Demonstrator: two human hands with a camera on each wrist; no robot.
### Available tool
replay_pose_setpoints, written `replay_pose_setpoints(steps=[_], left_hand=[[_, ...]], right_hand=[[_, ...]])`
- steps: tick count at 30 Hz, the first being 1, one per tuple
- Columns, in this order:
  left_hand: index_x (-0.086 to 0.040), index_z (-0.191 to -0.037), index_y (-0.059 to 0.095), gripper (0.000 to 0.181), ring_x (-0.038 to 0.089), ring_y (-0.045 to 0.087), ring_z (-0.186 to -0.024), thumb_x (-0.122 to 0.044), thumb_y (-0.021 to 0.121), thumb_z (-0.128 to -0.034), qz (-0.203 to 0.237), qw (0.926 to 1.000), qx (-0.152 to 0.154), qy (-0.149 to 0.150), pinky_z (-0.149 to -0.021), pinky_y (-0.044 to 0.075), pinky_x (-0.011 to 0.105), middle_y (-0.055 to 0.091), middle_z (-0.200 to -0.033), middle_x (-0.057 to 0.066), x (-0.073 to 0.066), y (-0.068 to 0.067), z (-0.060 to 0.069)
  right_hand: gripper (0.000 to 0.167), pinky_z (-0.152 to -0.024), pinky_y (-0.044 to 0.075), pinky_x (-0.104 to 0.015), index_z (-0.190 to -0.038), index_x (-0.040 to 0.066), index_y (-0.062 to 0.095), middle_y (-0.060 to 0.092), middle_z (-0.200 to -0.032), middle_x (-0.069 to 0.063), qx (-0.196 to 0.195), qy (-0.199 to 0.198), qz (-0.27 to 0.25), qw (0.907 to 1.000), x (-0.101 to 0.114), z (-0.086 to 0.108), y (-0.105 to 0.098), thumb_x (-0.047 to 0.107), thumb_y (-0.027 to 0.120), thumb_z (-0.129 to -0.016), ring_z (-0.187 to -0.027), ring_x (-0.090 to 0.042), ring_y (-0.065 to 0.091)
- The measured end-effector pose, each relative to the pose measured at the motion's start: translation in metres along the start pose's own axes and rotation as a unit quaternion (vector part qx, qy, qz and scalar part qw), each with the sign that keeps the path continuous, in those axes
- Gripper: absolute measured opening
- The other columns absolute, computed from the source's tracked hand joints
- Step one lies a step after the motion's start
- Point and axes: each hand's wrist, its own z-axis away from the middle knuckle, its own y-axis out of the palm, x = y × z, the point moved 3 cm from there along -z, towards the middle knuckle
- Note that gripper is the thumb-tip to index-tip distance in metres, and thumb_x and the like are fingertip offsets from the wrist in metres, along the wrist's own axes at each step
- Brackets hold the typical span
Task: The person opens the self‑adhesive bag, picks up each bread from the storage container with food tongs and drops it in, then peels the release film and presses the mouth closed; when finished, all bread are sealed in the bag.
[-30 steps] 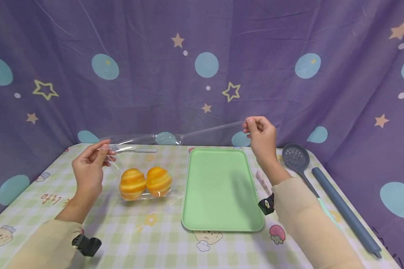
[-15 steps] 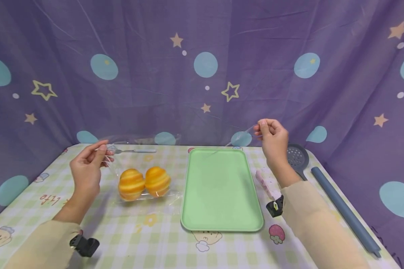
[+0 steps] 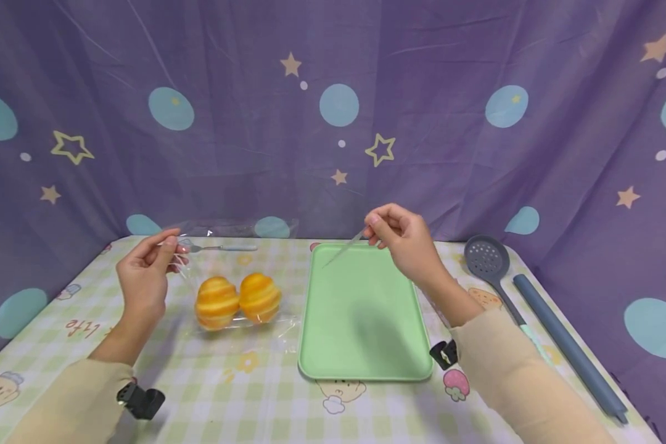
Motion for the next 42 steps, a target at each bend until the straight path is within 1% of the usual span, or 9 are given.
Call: replay_pose_setpoints(steps=[4,8,15,22,27,31,35,39,42], left_hand=[[0.004,-0.106,0.077,0.015,0.007,0.064,-0.054,-0.004,0.067,-0.0979,-0.001,1.0000,0.006,0.003,-0.051,0.047,0.015,0.071,-0.069,-0.002,0.001,0.000,-0.001],[0.007,-0.108,0.075,0.017,0.007,0.064,-0.054,-0.004,0.067,-0.0980,-0.005,1.0000,0.007,0.005,-0.051,0.047,0.015,0.071,-0.068,-0.001,0.002,0.000,-0.001],[0.008,-0.109,0.074,0.019,0.008,0.064,-0.054,-0.006,0.068,-0.0981,-0.014,0.9998,0.011,0.005,-0.051,0.048,0.016,0.072,-0.069,0.000,0.002,0.001,-0.002],[0.008,-0.110,0.074,0.021,0.008,0.065,-0.055,-0.008,0.069,-0.0980,-0.018,0.9997,0.015,0.001,-0.052,0.048,0.017,0.072,-0.070,-0.001,0.001,0.002,-0.002],[0.010,-0.109,0.074,0.020,0.008,0.064,-0.055,-0.006,0.068,-0.0979,-0.014,0.9998,0.013,0.004,-0.052,0.048,0.017,0.072,-0.069,0.001,0.000,0.002,-0.002],[0.010,-0.109,0.074,0.020,0.009,0.064,-0.054,-0.005,0.068,-0.0976,-0.008,0.9998,0.015,0.007,-0.052,0.048,0.017,0.073,-0.070,0.003,0.000,0.002,-0.002],[0.010,-0.109,0.074,0.019,0.009,0.063,-0.053,-0.005,0.068,-0.0974,-0.007,0.9998,0.015,0.009,-0.051,0.047,0.016,0.072,-0.069,0.003,0.001,0.002,-0.002],[0.009,-0.108,0.074,0.018,0.009,0.063,-0.052,-0.003,0.069,-0.0969,-0.001,0.9999,0.012,0.008,-0.050,0.047,0.016,0.071,-0.068,0.000,0.002,0.001,-0.003],[0.009,-0.108,0.074,0.018,0.011,0.063,-0.053,-0.004,0.069,-0.0969,0.000,0.9999,0.015,0.007,-0.051,0.047,0.017,0.071,-0.068,-0.001,0.003,0.001,-0.002]], right_hand=[[0.016,-0.070,0.054,-0.027,-0.102,-0.001,0.064,0.066,-0.087,-0.012,0.078,-0.006,0.008,0.9969,0.005,0.001,0.016,0.010,0.054,-0.107,-0.078,-0.019,0.064],[0.015,-0.070,0.054,-0.028,-0.102,-0.003,0.064,0.066,-0.090,-0.017,0.129,-0.006,0.010,0.9916,0.005,0.002,0.035,0.007,0.054,-0.106,-0.079,-0.023,0.065],[0.015,-0.068,0.053,-0.029,-0.099,0.000,0.065,0.067,-0.084,-0.006,0.212,0.009,0.030,0.9768,-0.003,0.008,0.073,0.009,0.055,-0.106,-0.076,-0.021,0.063],[0.012,-0.064,0.050,-0.027,-0.097,0.009,0.068,0.068,-0.081,0.004,0.296,-0.008,0.094,0.9505,-0.011,0.017,0.103,0.012,0.060,-0.104,-0.073,-0.013,0.062],[0.011,-0.062,0.051,-0.025,-0.097,0.010,0.069,0.066,-0.080,0.009,0.332,-0.026,0.127,0.9344,-0.018,0.020,0.116,0.014,0.061,-0.104,-0.072,-0.006,0.060],[0.011,-0.064,0.055,-0.027,-0.097,0.010,0.069,0.067,-0.082,0.008,0.318,-0.043,0.140,0.9367,-0.017,0.017,0.117,0.013,0.062,-0.104,-0.073,-0.004,0.060],[0.010,-0.062,0.051,-0.026,-0.096,0.013,0.072,0.067,-0.082,0.010,0.316,-0.042,0.144,0.9367,-0.014,0.013,0.118,0.013,0.064,-0.102,-0.069,-0.006,0.056],[0.010,-0.061,0.049,-0.023,-0.097,0.014,0.075,0.067,-0.083,0.012,0.355,-0.038,0.146,0.9228,-0.016,0.016,0.124,0.016,0.066,-0.101,-0.069,-0.004,0.055],[0.010,-0.066,0.051,-0.023,-0.097,0.013,0.075,0.069,-0.083,0.010,0.389,-0.032,0.148,0.9090,-0.022,0.021,0.130,0.017,0.067,-0.101,-0.074,-0.001,0.058]])
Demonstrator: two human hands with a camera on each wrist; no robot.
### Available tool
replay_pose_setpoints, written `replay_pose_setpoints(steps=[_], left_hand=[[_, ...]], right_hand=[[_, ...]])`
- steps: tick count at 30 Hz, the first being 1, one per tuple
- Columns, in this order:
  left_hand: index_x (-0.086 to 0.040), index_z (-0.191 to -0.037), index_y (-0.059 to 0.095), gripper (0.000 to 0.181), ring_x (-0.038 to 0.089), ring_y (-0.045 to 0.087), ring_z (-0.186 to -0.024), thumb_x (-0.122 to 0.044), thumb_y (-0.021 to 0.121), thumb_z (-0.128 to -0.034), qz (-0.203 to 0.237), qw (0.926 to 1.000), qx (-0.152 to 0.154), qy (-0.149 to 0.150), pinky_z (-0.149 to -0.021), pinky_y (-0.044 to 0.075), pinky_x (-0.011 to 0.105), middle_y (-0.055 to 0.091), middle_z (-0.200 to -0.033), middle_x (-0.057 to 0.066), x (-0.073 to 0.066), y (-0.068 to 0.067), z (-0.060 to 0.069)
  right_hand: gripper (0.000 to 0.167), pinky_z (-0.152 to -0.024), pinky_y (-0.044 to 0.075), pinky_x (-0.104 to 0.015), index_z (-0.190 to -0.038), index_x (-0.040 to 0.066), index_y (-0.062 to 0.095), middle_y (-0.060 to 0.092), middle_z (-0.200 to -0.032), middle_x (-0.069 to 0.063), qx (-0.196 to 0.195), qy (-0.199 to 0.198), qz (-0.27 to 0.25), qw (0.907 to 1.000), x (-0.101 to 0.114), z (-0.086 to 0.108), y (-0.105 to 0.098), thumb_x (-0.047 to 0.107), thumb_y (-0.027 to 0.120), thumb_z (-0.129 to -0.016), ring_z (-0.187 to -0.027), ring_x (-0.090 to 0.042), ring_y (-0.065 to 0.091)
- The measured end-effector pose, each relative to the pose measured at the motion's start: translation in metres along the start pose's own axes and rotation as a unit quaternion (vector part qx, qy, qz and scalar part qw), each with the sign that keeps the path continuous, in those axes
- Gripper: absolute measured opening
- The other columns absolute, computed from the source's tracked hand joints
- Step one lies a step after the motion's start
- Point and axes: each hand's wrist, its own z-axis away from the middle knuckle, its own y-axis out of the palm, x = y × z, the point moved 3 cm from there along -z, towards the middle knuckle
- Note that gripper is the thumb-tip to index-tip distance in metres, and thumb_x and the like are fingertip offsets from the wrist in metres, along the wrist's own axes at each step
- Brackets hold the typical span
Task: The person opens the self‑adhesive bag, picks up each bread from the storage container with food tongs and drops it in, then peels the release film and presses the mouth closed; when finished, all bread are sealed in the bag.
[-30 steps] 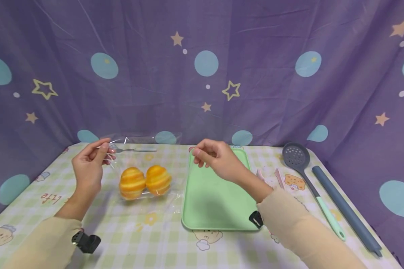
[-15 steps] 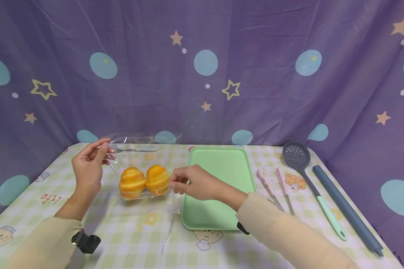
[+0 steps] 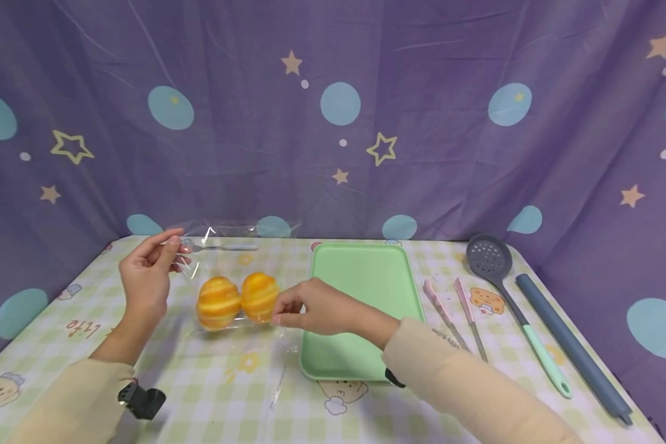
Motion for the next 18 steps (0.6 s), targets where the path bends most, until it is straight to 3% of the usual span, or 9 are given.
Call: replay_pose_setpoints(steps=[7,13,16,18], left_hand=[[0.009,-0.109,0.074,0.020,0.010,0.063,-0.053,-0.006,0.069,-0.0973,-0.010,0.9999,0.002,0.003,-0.051,0.048,0.018,0.071,-0.068,0.000,0.000,0.000,0.001],[0.010,-0.109,0.073,0.020,0.007,0.063,-0.053,-0.004,0.068,-0.0974,-0.004,1.0000,0.004,0.002,-0.051,0.048,0.017,0.071,-0.067,-0.002,-0.001,0.001,0.001],[0.010,-0.109,0.074,0.019,0.007,0.063,-0.053,-0.003,0.068,-0.0972,0.002,1.0000,0.005,0.002,-0.051,0.047,0.017,0.071,-0.067,-0.002,-0.001,0.002,0.001],[0.010,-0.109,0.074,0.018,0.007,0.063,-0.053,-0.003,0.068,-0.0971,0.004,1.0000,0.005,0.003,-0.051,0.047,0.017,0.071,-0.067,-0.002,-0.001,0.001,0.001]], right_hand=[[0.012,-0.073,0.052,-0.019,-0.095,0.007,0.076,0.070,-0.080,0.005,0.072,0.012,-0.002,0.9974,-0.011,-0.001,0.027,0.014,0.068,-0.100,-0.073,0.003,0.058],[0.010,-0.064,0.052,-0.016,-0.088,0.005,0.076,0.067,-0.067,0.006,0.111,0.058,-0.060,0.9903,-0.013,0.001,0.049,0.007,0.070,-0.097,-0.062,-0.004,0.061],[0.007,-0.063,0.054,-0.017,-0.090,0.003,0.076,0.070,-0.071,0.005,0.132,0.074,-0.077,0.9855,-0.011,0.003,0.059,0.003,0.072,-0.095,-0.061,-0.003,0.063],[0.004,-0.065,0.054,-0.016,-0.092,0.003,0.077,0.072,-0.075,0.005,0.141,0.078,-0.061,0.9850,-0.009,0.003,0.063,0.003,0.073,-0.094,-0.064,0.001,0.063]])
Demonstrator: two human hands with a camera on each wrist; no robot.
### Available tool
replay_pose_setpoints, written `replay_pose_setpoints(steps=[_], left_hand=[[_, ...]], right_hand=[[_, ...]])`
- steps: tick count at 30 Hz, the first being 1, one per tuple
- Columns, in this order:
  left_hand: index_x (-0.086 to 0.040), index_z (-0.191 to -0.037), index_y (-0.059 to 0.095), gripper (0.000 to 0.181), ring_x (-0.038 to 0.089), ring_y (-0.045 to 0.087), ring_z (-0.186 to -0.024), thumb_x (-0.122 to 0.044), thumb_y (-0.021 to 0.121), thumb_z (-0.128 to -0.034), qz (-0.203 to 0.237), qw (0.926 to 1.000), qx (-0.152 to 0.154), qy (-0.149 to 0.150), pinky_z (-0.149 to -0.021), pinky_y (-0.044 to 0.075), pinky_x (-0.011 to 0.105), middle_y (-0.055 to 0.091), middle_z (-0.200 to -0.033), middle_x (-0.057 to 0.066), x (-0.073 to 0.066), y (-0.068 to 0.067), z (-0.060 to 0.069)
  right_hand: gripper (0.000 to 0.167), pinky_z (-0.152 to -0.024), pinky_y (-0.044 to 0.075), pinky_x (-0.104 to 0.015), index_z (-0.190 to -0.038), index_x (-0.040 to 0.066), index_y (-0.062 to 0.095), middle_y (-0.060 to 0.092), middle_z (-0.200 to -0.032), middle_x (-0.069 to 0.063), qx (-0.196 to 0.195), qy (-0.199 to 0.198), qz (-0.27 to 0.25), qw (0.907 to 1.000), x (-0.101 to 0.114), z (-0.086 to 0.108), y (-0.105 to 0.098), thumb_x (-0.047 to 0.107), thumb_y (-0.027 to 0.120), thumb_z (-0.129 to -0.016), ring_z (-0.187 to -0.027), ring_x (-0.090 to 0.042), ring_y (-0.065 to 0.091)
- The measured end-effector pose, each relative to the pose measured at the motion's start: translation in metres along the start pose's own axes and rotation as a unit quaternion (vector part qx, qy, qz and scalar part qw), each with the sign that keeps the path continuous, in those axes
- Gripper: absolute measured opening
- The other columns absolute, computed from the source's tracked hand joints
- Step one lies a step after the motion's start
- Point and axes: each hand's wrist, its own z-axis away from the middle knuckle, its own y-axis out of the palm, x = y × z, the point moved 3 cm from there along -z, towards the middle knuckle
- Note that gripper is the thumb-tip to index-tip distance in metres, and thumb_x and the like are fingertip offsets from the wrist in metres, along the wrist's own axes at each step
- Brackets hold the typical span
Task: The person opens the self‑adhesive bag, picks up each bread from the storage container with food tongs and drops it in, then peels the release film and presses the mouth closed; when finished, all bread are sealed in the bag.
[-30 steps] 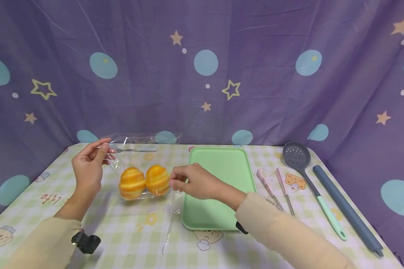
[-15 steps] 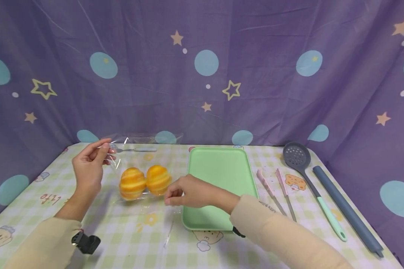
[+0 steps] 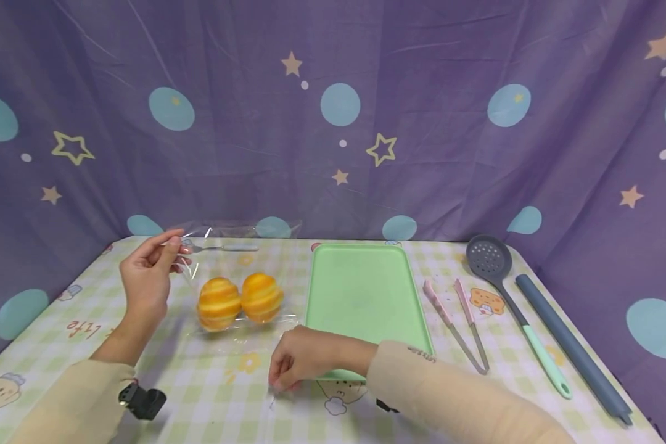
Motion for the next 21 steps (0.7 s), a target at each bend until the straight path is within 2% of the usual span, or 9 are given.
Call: replay_pose_setpoints(steps=[5,13,18,21], left_hand=[[0.010,-0.108,0.074,0.017,0.007,0.063,-0.052,-0.002,0.068,-0.0968,0.002,1.0000,0.000,0.001,-0.050,0.047,0.017,0.071,-0.067,-0.002,0.0005,-0.0008,0.0001],[0.010,-0.108,0.074,0.018,0.008,0.063,-0.052,-0.003,0.069,-0.0966,0.005,1.0000,-0.001,-0.002,-0.051,0.048,0.017,0.071,-0.068,0.000,0.0005,-0.0004,-0.0002],[0.010,-0.108,0.074,0.018,0.011,0.064,-0.052,-0.003,0.069,-0.0965,0.005,1.0000,-0.001,-0.005,-0.051,0.048,0.017,0.072,-0.068,0.002,0.0004,-0.0005,-0.0004],[0.010,-0.109,0.074,0.019,0.011,0.064,-0.052,-0.004,0.069,-0.0966,0.005,1.0000,0.001,-0.004,-0.051,0.048,0.018,0.073,-0.069,0.004,0.0006,-0.0005,-0.0006]], right_hand=[[0.006,-0.070,0.052,-0.011,-0.096,0.006,0.079,0.074,-0.082,0.008,-0.006,0.004,0.082,0.9966,0.0021,-0.0025,0.0049,0.005,0.077,-0.091,-0.070,0.008,0.061],[0.008,-0.073,0.050,-0.009,-0.097,0.009,0.082,0.076,-0.087,0.009,-0.022,-0.002,0.138,0.9902,0.0037,-0.0046,0.0053,0.010,0.079,-0.090,-0.076,0.009,0.062],[0.015,-0.071,0.047,-0.006,-0.108,0.012,0.081,0.077,-0.095,0.008,-0.023,-0.027,0.213,0.9763,0.0057,-0.0039,0.0014,0.018,0.075,-0.095,-0.073,0.011,0.060],[0.016,-0.064,0.045,-0.006,-0.107,0.014,0.081,0.077,-0.091,0.009,-0.016,-0.044,0.256,0.9656,0.0069,-0.0034,-0.0004,0.022,0.071,-0.098,-0.064,0.011,0.055]])
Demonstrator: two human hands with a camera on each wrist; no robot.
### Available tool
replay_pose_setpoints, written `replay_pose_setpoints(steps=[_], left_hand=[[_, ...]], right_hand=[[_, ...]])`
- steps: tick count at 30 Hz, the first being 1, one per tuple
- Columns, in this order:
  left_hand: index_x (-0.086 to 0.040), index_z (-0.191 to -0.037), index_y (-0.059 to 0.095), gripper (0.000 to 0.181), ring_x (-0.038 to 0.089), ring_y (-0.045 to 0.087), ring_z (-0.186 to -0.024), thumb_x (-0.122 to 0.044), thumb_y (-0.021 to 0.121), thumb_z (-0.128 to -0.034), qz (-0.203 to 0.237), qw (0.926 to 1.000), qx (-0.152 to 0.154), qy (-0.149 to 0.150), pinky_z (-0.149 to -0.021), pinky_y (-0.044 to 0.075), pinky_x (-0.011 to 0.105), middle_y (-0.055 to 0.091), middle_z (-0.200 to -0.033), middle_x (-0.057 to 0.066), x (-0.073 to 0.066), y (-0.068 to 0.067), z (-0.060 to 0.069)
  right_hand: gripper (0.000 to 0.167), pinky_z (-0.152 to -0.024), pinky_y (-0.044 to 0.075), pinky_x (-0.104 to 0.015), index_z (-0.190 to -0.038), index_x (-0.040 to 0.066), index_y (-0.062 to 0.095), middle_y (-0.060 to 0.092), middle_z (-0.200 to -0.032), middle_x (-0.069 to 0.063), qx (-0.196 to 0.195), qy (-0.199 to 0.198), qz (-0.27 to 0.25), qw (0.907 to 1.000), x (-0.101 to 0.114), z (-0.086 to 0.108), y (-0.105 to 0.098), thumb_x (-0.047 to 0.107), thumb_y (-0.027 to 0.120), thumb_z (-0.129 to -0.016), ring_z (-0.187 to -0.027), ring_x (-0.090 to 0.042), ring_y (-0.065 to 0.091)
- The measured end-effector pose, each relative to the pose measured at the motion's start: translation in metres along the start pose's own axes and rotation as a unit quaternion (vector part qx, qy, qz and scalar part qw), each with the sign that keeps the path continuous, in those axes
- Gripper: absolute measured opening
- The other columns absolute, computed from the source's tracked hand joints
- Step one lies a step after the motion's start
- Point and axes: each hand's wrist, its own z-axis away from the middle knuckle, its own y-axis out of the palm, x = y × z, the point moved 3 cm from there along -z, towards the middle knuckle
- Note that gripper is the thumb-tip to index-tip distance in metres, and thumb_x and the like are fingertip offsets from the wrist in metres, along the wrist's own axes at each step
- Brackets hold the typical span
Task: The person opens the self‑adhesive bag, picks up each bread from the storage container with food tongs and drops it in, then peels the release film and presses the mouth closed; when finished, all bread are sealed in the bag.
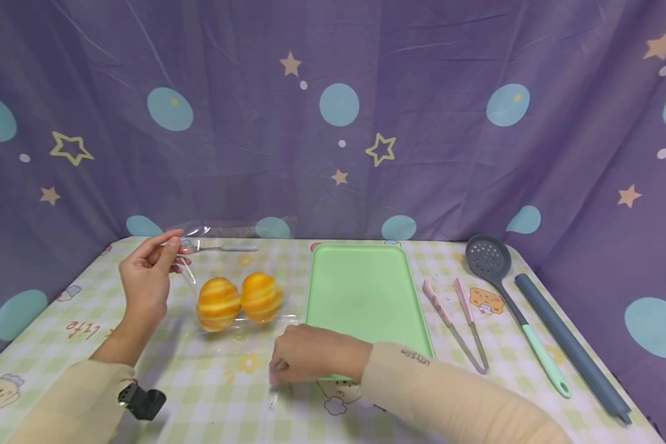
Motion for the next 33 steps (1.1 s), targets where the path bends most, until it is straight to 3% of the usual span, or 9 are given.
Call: replay_pose_setpoints(steps=[4,8,13,17,23,30,33], left_hand=[[0.010,-0.109,0.073,0.019,0.011,0.064,-0.052,-0.004,0.069,-0.0967,0.002,1.0000,0.001,0.001,-0.051,0.048,0.017,0.073,-0.069,0.005,0.000,0.000,0.000],[0.010,-0.109,0.074,0.019,0.010,0.064,-0.052,-0.004,0.069,-0.0970,0.000,1.0000,0.000,0.001,-0.051,0.048,0.017,0.072,-0.069,0.004,0.000,0.000,0.000],[0.009,-0.109,0.074,0.018,0.010,0.064,-0.052,-0.004,0.068,-0.0972,0.002,1.0000,0.000,-0.004,-0.051,0.048,0.017,0.072,-0.069,0.002,-0.001,0.000,0.000],[0.008,-0.108,0.075,0.018,0.011,0.064,-0.053,-0.004,0.068,-0.0973,0.009,0.9999,0.002,-0.013,-0.051,0.049,0.017,0.073,-0.070,0.003,0.000,-0.001,0.001],[0.008,-0.109,0.074,0.018,0.011,0.065,-0.055,-0.004,0.068,-0.0975,0.016,0.9996,0.015,-0.020,-0.052,0.049,0.018,0.072,-0.071,0.001,0.000,-0.001,0.001],[0.008,-0.110,0.074,0.017,0.011,0.066,-0.057,-0.003,0.066,-0.0983,0.020,0.9993,0.025,-0.019,-0.053,0.050,0.019,0.071,-0.070,0.000,-0.001,-0.002,0.002],[0.007,-0.109,0.075,0.016,0.010,0.066,-0.057,-0.002,0.066,-0.0985,0.023,0.9993,0.024,-0.016,-0.053,0.050,0.019,0.072,-0.069,0.000,-0.001,-0.002,0.002]], right_hand=[[0.015,-0.062,0.045,-0.008,-0.105,0.017,0.079,0.073,-0.081,0.011,0.006,0.005,0.037,0.9993,0.000,0.001,-0.002,0.027,0.070,-0.099,-0.061,0.009,0.054],[0.024,-0.063,0.046,-0.012,-0.119,0.012,0.076,0.067,-0.076,0.012,-0.006,0.031,-0.007,0.9995,-0.003,0.002,-0.009,0.025,0.069,-0.100,-0.062,0.004,0.052],[0.025,-0.068,0.049,-0.015,-0.120,0.006,0.074,0.068,-0.082,0.009,-0.076,0.010,-0.086,0.9933,-0.009,0.005,-0.026,0.020,0.067,-0.101,-0.068,0.002,0.055],[0.020,-0.067,0.052,-0.019,-0.115,0.005,0.076,0.072,-0.089,0.004,-0.164,-0.003,-0.125,0.9784,-0.015,0.012,-0.045,0.017,0.067,-0.101,-0.073,0.001,0.059],[0.016,-0.068,0.057,-0.028,-0.109,0.009,0.079,0.075,-0.095,0.005,-0.310,0.035,-0.174,0.9341,-0.028,0.023,-0.075,0.017,0.071,-0.098,-0.078,-0.006,0.063],[0.020,-0.073,0.057,-0.034,-0.110,0.009,0.077,0.073,-0.092,0.000,-0.451,0.099,-0.227,0.8576,-0.048,0.032,-0.099,0.020,0.076,-0.094,-0.084,-0.018,0.067],[0.026,-0.076,0.056,-0.035,-0.115,0.009,0.074,0.072,-0.094,-0.003,-0.483,0.128,-0.238,0.8332,-0.057,0.030,-0.103,0.023,0.078,-0.093,-0.087,-0.021,0.068]])
